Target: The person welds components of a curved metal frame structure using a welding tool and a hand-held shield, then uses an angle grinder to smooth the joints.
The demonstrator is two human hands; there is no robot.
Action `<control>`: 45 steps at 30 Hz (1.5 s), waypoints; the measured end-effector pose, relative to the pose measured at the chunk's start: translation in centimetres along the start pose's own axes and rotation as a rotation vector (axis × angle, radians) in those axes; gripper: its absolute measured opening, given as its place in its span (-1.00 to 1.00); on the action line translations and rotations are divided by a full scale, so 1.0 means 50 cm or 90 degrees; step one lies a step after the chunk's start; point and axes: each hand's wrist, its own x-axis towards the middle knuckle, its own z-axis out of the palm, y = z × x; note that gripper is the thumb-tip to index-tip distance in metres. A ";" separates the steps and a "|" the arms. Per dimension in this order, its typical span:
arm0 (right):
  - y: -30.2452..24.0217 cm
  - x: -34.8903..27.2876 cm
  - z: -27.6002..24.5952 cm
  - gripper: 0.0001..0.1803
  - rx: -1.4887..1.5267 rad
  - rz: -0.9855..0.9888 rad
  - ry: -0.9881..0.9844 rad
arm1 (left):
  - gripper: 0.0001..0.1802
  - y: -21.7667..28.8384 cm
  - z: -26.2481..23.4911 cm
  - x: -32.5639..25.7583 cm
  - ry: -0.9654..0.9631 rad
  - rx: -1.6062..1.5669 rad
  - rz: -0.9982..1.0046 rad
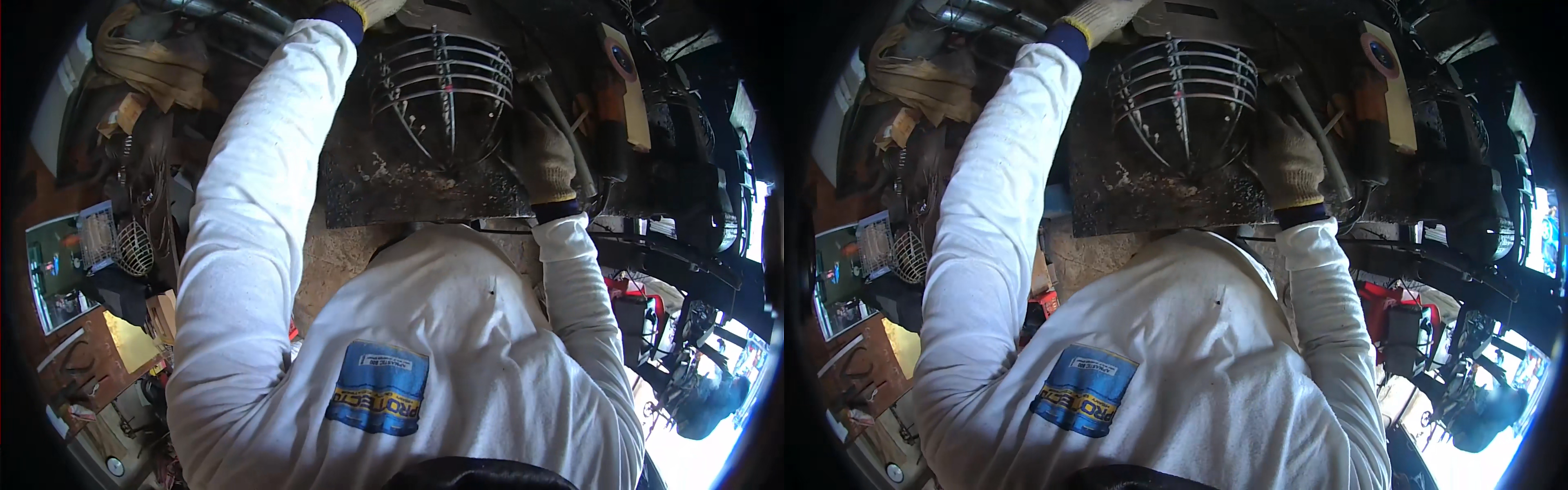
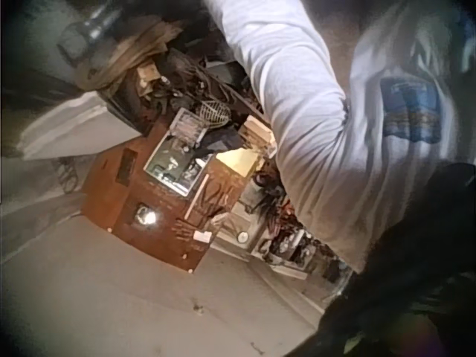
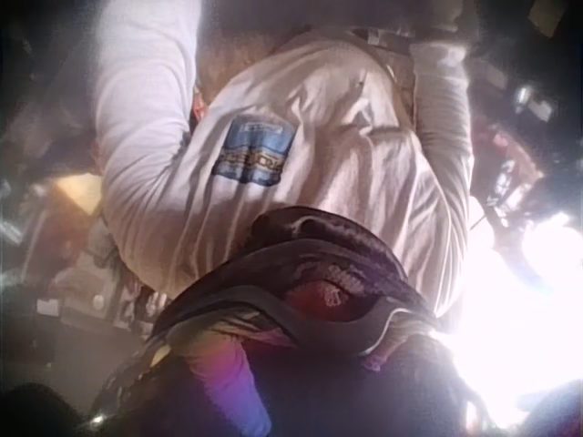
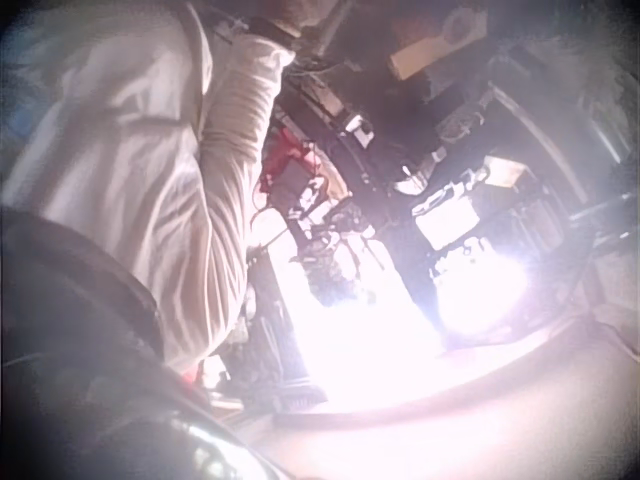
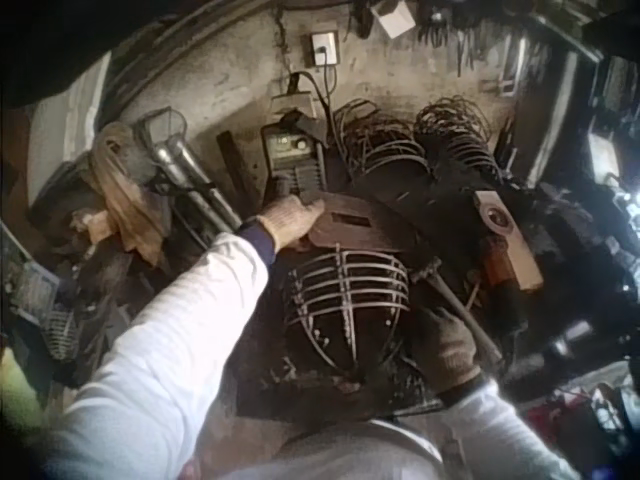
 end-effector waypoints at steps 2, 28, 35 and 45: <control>-0.011 0.000 0.011 -0.71 -0.004 -0.029 0.006 | -0.40 -0.084 0.021 0.019 0.157 0.088 0.078; -0.066 0.036 -0.016 -0.74 -0.165 0.041 -0.100 | -0.80 -0.227 0.228 -0.326 0.246 0.234 0.264; -0.049 0.027 -0.041 -0.71 -0.075 0.026 -0.079 | -0.79 -0.209 0.213 -0.330 0.240 0.234 0.224; 0.009 -0.030 -0.073 -0.62 0.022 0.108 -0.031 | -0.77 -0.229 0.224 -0.392 0.291 0.108 0.211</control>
